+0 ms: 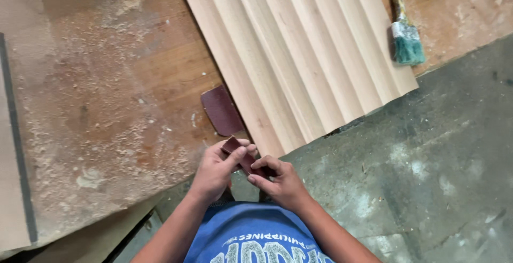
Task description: The person sands a corrugated wooden panel using a sanding block, moving along the ridges and edges. The person flips the panel and continues sanding the other side, then uses a brush to remove dust.
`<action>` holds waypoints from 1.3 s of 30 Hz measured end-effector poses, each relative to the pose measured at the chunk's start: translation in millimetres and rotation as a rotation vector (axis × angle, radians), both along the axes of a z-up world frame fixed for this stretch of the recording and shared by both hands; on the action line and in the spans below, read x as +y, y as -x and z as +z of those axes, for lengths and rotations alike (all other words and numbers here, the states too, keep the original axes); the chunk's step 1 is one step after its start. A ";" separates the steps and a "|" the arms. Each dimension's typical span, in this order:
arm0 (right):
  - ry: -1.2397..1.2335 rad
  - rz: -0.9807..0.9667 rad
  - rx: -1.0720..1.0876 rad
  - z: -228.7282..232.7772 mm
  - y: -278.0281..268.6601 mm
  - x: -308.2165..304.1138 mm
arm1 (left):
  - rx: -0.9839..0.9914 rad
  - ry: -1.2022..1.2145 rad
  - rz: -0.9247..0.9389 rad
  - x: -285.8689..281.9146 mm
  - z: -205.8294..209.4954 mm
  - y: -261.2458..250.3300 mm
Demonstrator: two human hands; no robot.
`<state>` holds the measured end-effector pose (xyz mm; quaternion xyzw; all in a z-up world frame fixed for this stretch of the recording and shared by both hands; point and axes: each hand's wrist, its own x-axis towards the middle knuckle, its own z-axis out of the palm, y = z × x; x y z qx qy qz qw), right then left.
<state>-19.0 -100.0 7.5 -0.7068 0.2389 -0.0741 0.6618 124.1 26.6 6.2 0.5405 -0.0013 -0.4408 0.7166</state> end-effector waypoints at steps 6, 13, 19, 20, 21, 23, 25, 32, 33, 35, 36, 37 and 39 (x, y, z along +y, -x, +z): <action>0.592 0.033 -0.044 51.2 -45.0 27.6 | -0.385 -0.178 -0.363 2.6 15.5 -9.8; 0.155 -0.470 0.351 29.6 -4.9 -13.9 | -1.467 0.075 -0.694 -28.1 1.0 -59.7; 0.321 -0.598 0.333 33.1 23.0 -16.6 | -0.977 -0.482 -1.398 -54.2 95.8 -150.5; 0.274 -0.558 0.420 42.9 11.2 -9.2 | -1.308 -0.667 -1.388 -60.2 82.4 -177.4; 0.226 -0.517 0.505 52.8 -0.8 -1.6 | -1.643 -0.849 -1.340 -66.5 69.0 -204.4; 0.238 -0.441 0.516 56.9 -32.6 9.8 | -1.479 -0.873 -1.119 -72.1 54.7 -243.9; 0.257 -0.352 0.515 38.3 -57.4 13.3 | -1.310 -0.895 -0.886 -84.4 30.7 -281.6; 0.872 0.119 0.168 -25.0 -69.4 19.7 | -1.299 -0.931 -0.302 -143.5 -60.4 -348.1; 0.870 0.222 0.324 -21.8 -63.2 23.9 | -1.413 -0.880 -0.216 -150.6 -76.9 -356.6; 0.907 0.274 0.355 -11.3 -53.4 29.9 | -1.416 -0.795 -0.211 -143.4 -65.1 -344.0; 0.952 0.322 0.374 -8.0 -52.4 28.7 | -1.428 -0.711 -0.194 -142.7 -56.7 -342.3; 0.960 0.323 0.368 -4.9 -76.0 18.8 | -1.431 -0.710 -0.184 -147.2 -61.8 -346.0; 0.775 0.261 0.326 4.0 -115.0 9.1 | -1.596 -0.735 -0.109 -147.7 -76.1 -344.0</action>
